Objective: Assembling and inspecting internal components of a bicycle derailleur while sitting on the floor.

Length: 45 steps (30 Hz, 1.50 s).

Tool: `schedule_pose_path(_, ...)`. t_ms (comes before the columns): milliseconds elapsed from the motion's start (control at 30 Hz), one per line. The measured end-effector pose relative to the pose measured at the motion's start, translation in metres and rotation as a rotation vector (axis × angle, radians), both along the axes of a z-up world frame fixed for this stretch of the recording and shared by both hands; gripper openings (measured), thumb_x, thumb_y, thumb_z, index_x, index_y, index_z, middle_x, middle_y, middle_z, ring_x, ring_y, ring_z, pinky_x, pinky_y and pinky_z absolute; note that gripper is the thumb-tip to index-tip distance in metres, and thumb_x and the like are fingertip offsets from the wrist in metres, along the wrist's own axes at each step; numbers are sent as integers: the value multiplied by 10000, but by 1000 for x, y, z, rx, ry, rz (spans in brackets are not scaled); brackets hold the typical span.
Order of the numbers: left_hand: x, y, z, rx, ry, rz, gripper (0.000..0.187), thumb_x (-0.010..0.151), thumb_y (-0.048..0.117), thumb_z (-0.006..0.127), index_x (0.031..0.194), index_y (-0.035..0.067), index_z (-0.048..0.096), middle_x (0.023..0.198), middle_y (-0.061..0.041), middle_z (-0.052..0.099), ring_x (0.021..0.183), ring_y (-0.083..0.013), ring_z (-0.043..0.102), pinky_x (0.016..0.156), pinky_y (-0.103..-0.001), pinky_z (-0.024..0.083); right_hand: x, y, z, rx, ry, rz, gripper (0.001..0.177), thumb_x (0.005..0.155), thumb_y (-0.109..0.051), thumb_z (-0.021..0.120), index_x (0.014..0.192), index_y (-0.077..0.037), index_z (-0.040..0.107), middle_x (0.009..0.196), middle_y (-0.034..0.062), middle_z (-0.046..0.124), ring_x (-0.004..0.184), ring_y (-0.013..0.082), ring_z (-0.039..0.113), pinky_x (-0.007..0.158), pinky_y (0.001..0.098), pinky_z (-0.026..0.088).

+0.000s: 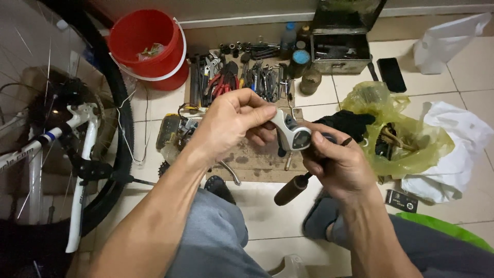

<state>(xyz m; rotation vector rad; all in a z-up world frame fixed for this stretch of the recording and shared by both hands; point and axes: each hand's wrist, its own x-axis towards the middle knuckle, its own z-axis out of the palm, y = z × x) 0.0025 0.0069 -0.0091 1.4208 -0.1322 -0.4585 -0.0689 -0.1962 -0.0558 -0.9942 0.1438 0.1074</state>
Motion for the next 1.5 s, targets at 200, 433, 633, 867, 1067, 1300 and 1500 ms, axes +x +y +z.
schedule_pose_path(200,-6,1,5,32,-117,-41,415,791,89,844,1108,-82,638,843,-228,755,655,-247,766,532,-335,674,0,-2,-4,7,-10,-3,391,898,-150,667,1224,65,683,609,13,433,509,80,395,446,202,376)
schedule_pose_path(433,-5,1,4,18,-171,-48,427,771,47,846,1142,-37,654,868,-162,752,690,-182,752,578,-295,665,0,-5,-8,-15,-43,6,417,875,-115,691,1240,85,659,675,79,497,508,119,425,430,232,380)
schedule_pose_path(633,-1,3,-5,-41,-211,-34,251,910,82,733,1150,20,693,913,-183,768,717,-214,775,616,-315,681,2,-5,-28,-161,-141,-61,406,876,-55,690,1254,77,624,831,146,551,486,161,486,379,264,380)
schedule_pose_path(867,0,5,-5,-36,-155,-36,469,827,62,798,1261,-21,640,1017,-173,740,821,-199,760,699,-306,677,-11,15,11,-441,-173,-163,437,862,3,693,1288,59,614,872,188,576,528,209,551,367,336,508)
schedule_pose_path(1067,4,2,-17,29,-244,-49,517,792,61,829,1263,-20,632,1055,-149,721,925,-172,718,794,-295,648,-9,25,1,-443,-232,-173,345,907,-31,673,1234,30,584,888,186,596,471,179,525,360,284,446)
schedule_pose_path(1300,0,2,-15,118,-343,-100,486,824,106,801,1279,49,638,1053,-117,733,958,-160,713,855,-316,630,-10,30,7,-493,-286,-297,209,961,-26,642,1159,24,598,937,195,649,401,155,527,339,266,433)
schedule_pose_path(1500,-4,-4,-16,-25,-224,-93,460,864,102,776,1286,1,624,1046,-136,694,967,-178,683,864,-346,630,-9,23,-4,-662,-358,-461,126,1006,-34,627,1098,40,670,781,190,664,413,175,580,376,263,466)
